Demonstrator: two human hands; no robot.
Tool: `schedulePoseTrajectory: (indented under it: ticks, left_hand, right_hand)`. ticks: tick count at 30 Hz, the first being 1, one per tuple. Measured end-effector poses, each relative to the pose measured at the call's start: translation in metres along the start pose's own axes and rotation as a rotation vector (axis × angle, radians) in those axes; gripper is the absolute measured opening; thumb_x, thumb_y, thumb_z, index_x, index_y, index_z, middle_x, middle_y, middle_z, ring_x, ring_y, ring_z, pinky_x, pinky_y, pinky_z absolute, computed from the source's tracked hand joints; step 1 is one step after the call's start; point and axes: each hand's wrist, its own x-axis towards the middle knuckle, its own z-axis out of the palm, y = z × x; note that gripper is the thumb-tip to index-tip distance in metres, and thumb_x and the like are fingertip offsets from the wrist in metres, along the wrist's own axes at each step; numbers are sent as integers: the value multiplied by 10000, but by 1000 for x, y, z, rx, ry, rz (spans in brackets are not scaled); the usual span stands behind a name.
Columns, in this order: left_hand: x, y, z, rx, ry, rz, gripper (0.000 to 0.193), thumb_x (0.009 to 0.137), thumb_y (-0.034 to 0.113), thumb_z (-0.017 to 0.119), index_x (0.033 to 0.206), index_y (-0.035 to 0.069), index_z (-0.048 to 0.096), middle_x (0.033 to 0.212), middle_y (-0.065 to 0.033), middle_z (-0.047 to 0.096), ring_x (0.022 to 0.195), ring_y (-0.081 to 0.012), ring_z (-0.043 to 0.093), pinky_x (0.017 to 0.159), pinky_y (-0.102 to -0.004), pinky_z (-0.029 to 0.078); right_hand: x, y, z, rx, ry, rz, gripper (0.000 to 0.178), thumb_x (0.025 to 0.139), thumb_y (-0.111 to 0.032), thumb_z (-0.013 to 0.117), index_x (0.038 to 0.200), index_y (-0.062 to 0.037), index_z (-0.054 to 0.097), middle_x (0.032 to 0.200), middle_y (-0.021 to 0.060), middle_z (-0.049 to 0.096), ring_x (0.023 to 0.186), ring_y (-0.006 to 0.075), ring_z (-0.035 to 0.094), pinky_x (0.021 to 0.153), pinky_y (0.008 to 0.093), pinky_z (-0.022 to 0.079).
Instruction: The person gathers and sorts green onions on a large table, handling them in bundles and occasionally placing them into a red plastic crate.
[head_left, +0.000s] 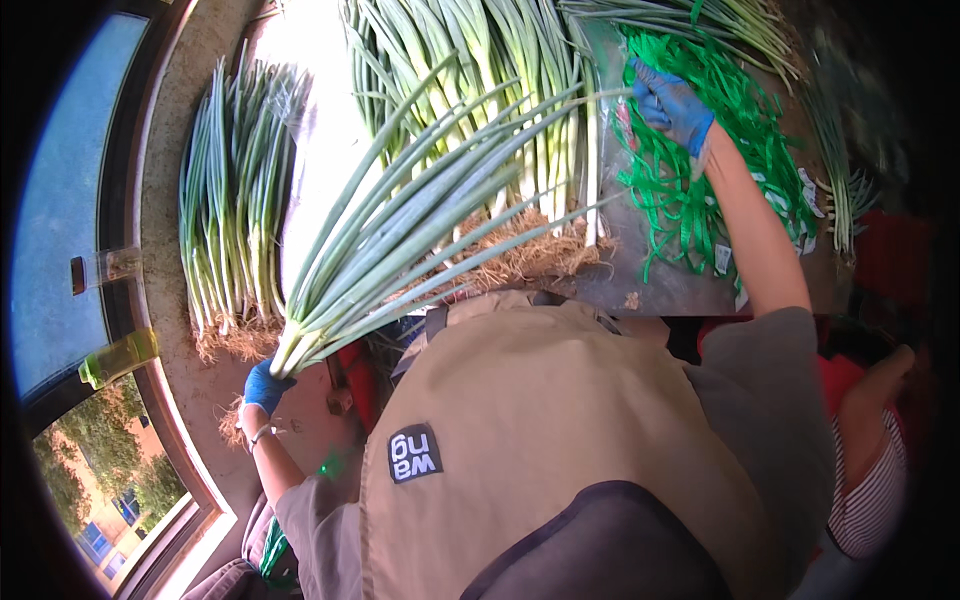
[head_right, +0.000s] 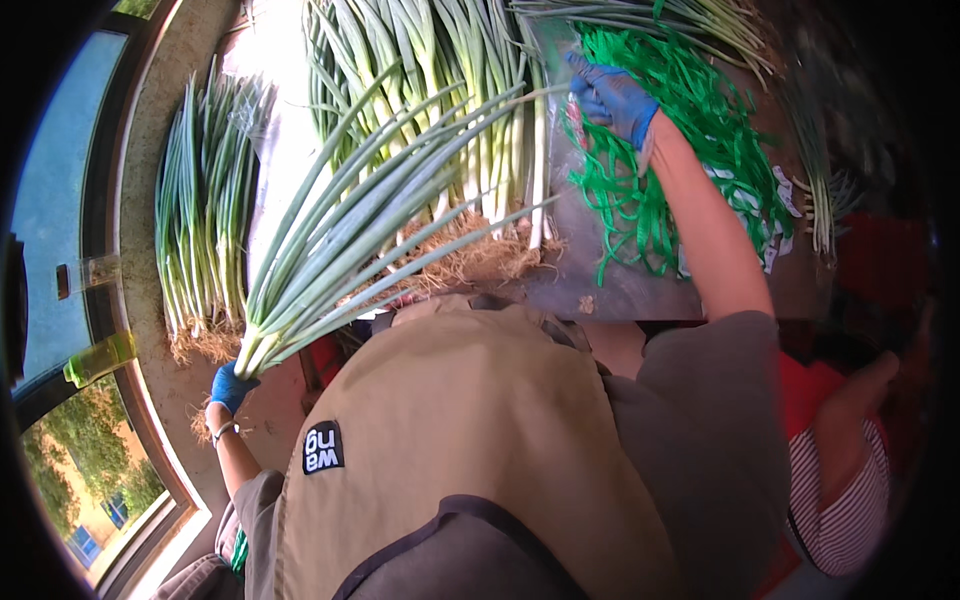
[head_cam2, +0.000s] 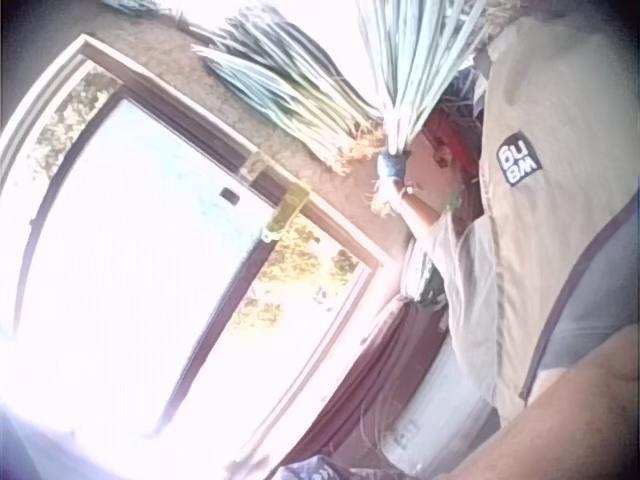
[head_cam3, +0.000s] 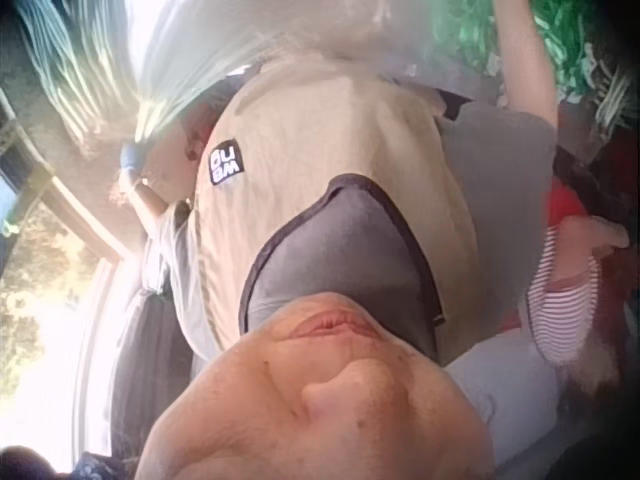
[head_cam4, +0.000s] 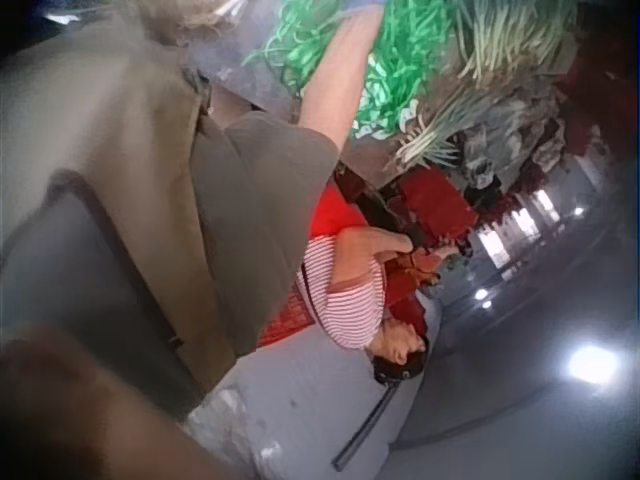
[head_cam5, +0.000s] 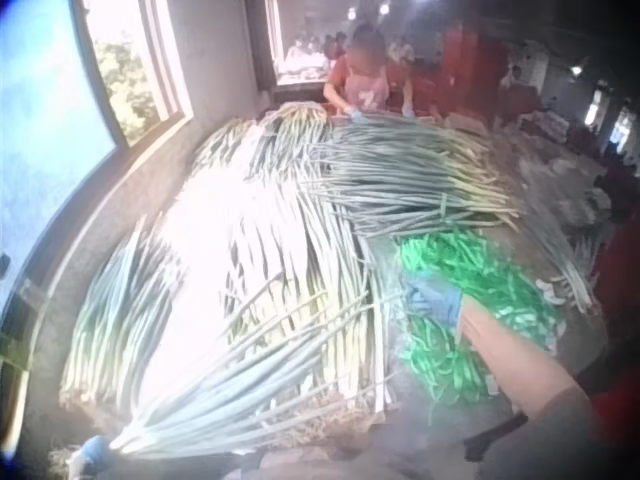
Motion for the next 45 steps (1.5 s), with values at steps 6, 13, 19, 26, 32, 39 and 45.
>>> schedulePoseTrajectory:
  ticks: [6, 13, 19, 26, 32, 39, 45]
  left_hand:
    - [-10, 19, -2, 15, -9, -10, 360, 603, 130, 761, 927, 53, 625, 825, -104, 655, 719, -226, 610, 668, -333, 472]
    - [-5, 11, -5, 160, 25, 50, 352, 600, 186, 761, 907, 71, 632, 834, -140, 645, 758, -292, 618, 681, -355, 482]
    - [-13, 24, -18, 197, 94, 132, 335, 601, 182, 752, 908, 110, 636, 836, -127, 642, 781, -308, 609, 702, -369, 484]
    - [-45, 63, -101, 229, -4, -23, 361, 577, 185, 772, 913, 137, 650, 846, -104, 654, 745, -257, 625, 687, -359, 488]
    - [-75, 105, -161, 424, -111, -30, 402, 569, 206, 780, 934, 123, 634, 840, -97, 651, 742, -256, 612, 687, -363, 484]
    - [-97, 136, -192, 547, 43, 93, 466, 566, 243, 786, 971, 98, 606, 881, -103, 637, 785, -267, 598, 719, -365, 474]
    - [-101, 147, -224, 214, 1104, 664, 405, 679, 198, 732, 1033, 88, 569, 873, -105, 617, 790, -248, 590, 696, -337, 464]
  right_hand:
    - [-62, 10, 12, -1173, -172, -253, 280, 876, -282, 490, 869, -23, 598, 764, 124, 609, 673, 265, 568, 641, 353, 443]
    - [-81, 40, 70, -1591, -371, -68, 247, 863, -179, 445, 1050, -78, 571, 880, 191, 594, 822, 364, 568, 711, 437, 446]
    - [-38, 55, -70, -431, -195, -362, 275, 841, -141, 461, 1086, -68, 563, 835, 38, 564, 711, 160, 528, 636, 271, 453]
    - [-94, -27, 244, -554, -422, -636, 162, 803, -59, 507, 930, 0, 589, 869, 92, 630, 796, 154, 590, 740, 265, 470]
    - [-127, 40, 431, -1225, -809, -1196, 812, 729, -342, 667, 1337, -14, 240, 1230, 233, 412, 1134, 375, 411, 953, 430, 331]
    - [-71, 45, 546, -1476, -157, -1375, 572, 818, -298, 534, 1258, 8, 335, 1094, 161, 512, 1049, 297, 506, 879, 475, 385]
    - [-27, -104, 532, -1397, -424, -1120, 325, 805, -127, 511, 1110, -36, 446, 1004, 183, 572, 926, 300, 570, 764, 391, 464]
